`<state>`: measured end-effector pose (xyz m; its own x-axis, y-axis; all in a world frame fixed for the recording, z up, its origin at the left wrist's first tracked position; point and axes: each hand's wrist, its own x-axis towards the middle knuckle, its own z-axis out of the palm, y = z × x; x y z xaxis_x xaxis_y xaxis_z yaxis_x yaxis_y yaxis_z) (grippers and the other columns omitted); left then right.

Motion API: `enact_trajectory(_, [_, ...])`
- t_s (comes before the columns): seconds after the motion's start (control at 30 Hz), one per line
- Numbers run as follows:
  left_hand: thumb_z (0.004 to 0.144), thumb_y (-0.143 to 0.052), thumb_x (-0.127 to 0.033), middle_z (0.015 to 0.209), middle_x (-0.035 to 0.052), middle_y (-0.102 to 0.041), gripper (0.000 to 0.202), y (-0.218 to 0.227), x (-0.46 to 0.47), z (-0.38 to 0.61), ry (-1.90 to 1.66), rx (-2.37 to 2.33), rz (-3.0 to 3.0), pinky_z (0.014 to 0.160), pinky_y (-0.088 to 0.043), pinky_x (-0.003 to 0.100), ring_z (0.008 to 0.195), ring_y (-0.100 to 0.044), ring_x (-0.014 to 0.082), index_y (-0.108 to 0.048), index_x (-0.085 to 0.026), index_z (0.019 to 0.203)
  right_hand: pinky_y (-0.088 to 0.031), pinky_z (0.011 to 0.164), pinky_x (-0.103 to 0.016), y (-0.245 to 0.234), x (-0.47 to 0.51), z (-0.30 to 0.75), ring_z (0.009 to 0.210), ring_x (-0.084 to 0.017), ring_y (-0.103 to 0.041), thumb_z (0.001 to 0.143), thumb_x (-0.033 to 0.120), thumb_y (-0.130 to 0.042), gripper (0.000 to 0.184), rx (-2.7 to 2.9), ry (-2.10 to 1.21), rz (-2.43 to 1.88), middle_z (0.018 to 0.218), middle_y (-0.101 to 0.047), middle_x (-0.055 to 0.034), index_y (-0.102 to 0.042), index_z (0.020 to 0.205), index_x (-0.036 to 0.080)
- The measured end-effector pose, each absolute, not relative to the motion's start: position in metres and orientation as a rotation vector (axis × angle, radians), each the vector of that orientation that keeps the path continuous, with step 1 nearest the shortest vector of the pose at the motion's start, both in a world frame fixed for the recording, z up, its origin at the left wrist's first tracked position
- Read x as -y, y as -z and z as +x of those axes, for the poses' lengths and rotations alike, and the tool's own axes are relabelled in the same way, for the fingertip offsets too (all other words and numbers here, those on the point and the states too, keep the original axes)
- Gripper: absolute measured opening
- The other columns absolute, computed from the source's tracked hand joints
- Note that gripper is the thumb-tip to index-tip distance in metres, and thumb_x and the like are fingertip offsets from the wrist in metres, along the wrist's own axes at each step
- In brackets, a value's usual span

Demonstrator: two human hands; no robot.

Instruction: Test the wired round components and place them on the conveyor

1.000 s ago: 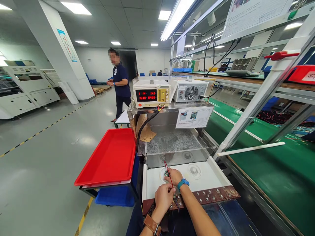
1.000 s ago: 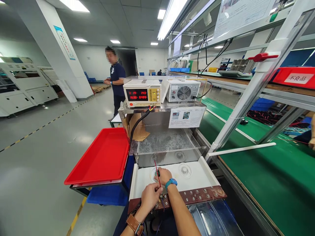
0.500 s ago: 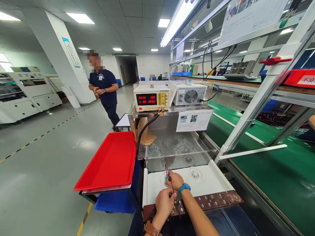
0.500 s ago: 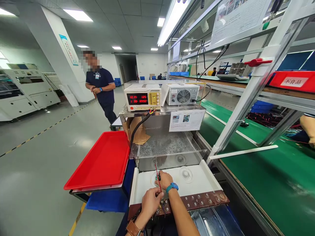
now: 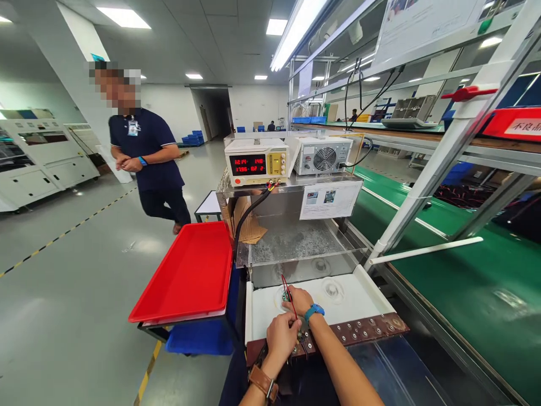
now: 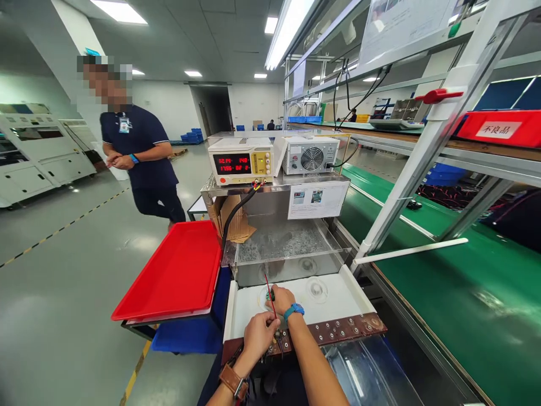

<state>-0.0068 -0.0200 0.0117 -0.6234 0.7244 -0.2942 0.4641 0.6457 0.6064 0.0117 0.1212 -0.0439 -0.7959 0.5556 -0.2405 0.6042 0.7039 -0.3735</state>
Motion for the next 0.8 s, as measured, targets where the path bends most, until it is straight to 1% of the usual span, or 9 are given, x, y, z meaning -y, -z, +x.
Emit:
enact_trajectory(0.13, [0.086,-0.057,-0.03,0.096,-0.0017,-0.073,0.017,-0.014,0.02,-0.006,-0.643,-2.331,0.933,0.069,-0.031,0.026,0.095,-0.064,0.0172,-0.072,-0.025,0.091,-0.038,0.073,-0.029,0.047,-0.123,0.012,0.097,-0.025,-0.064,0.079,0.04,-0.064,0.04,-2.797,0.681,0.952,0.103,-0.068,-0.0114,-0.057,0.111,0.016])
enact_trajectory(0.3, [0.086,-0.058,-0.03,0.095,-0.0025,-0.073,0.016,-0.012,0.02,-0.007,-0.655,-2.333,0.925,0.068,-0.031,0.025,0.095,-0.064,0.017,-0.072,-0.026,0.09,-0.038,0.073,-0.029,0.05,-0.125,0.012,0.097,-0.026,-0.063,0.078,0.041,-0.065,0.041,-2.798,0.679,0.95,0.105,-0.068,-0.0117,-0.058,0.111,0.017])
enact_trajectory(0.43, [0.086,-0.057,-0.032,0.094,-0.0032,-0.073,0.016,-0.009,0.019,-0.008,-0.658,-2.337,0.943,0.068,-0.032,0.025,0.094,-0.064,0.0168,-0.072,-0.027,0.09,-0.039,0.073,-0.029,0.049,-0.127,0.01,0.096,-0.025,-0.063,0.077,0.041,-0.065,0.042,-2.806,0.677,0.96,0.102,-0.068,-0.0112,-0.059,0.11,0.016])
enact_trajectory(0.53, [0.087,-0.053,-0.032,0.092,-0.0015,-0.073,0.019,0.001,0.02,-0.008,-0.671,-2.338,0.983,0.07,-0.035,0.025,0.092,-0.065,0.0177,-0.071,-0.025,0.089,-0.039,0.074,-0.028,0.045,-0.123,0.011,0.095,-0.024,-0.063,0.076,0.039,-0.066,0.037,-2.824,0.672,0.966,0.101,-0.068,-0.0109,-0.062,0.105,0.016])
enact_trajectory(0.6, [0.087,-0.048,-0.035,0.094,0.0016,-0.073,0.024,0.012,0.021,-0.01,-0.818,-2.304,1.007,0.075,-0.04,0.027,0.093,-0.065,0.0198,-0.069,-0.023,0.091,-0.04,0.074,-0.028,0.04,-0.119,0.013,0.093,-0.024,-0.063,0.076,0.04,-0.065,0.034,-2.872,0.701,0.98,0.099,-0.069,-0.0104,-0.064,0.1,0.017])
enact_trajectory(0.67, [0.084,-0.047,-0.047,0.1,0.0065,-0.072,0.036,0.026,0.02,-0.015,-1.116,-2.178,0.963,0.081,-0.044,0.03,0.093,-0.065,0.0228,-0.067,-0.019,0.096,-0.04,0.072,-0.027,0.033,-0.12,0.015,0.088,-0.022,-0.063,0.078,0.044,-0.064,0.034,-2.942,0.852,1.115,0.092,-0.069,-0.0076,-0.065,0.099,0.018])
enact_trajectory(0.7, [0.08,-0.049,-0.055,0.102,0.0089,-0.071,0.045,0.033,0.019,-0.019,-1.265,-2.099,0.89,0.083,-0.047,0.033,0.093,-0.066,0.0245,-0.065,-0.017,0.098,-0.04,0.069,-0.026,0.028,-0.124,0.019,0.083,-0.02,-0.062,0.079,0.046,-0.063,0.034,-2.97,0.988,1.255,0.087,-0.068,-0.0055,-0.065,0.1,0.019])
enact_trajectory(0.73, [0.074,-0.052,-0.062,0.103,0.0106,-0.071,0.054,0.039,0.017,-0.024,-1.383,-2.032,0.798,0.084,-0.048,0.035,0.092,-0.067,0.026,-0.064,-0.016,0.1,-0.039,0.067,-0.025,0.021,-0.13,0.025,0.077,-0.018,-0.061,0.08,0.047,-0.062,0.035,-2.982,1.151,1.436,0.081,-0.067,-0.0034,-0.065,0.101,0.02])
enact_trajectory(0.8, [0.062,-0.058,-0.068,0.1,0.0114,-0.071,0.067,0.049,0.012,-0.035,-1.49,-1.947,0.631,0.085,-0.051,0.037,0.093,-0.068,0.0286,-0.063,-0.016,0.103,-0.039,0.062,-0.023,0.004,-0.149,0.051,0.068,-0.015,-0.057,0.08,0.048,-0.06,0.038,-2.952,1.466,1.862,0.072,-0.063,-0.0006,-0.064,0.105,0.019])
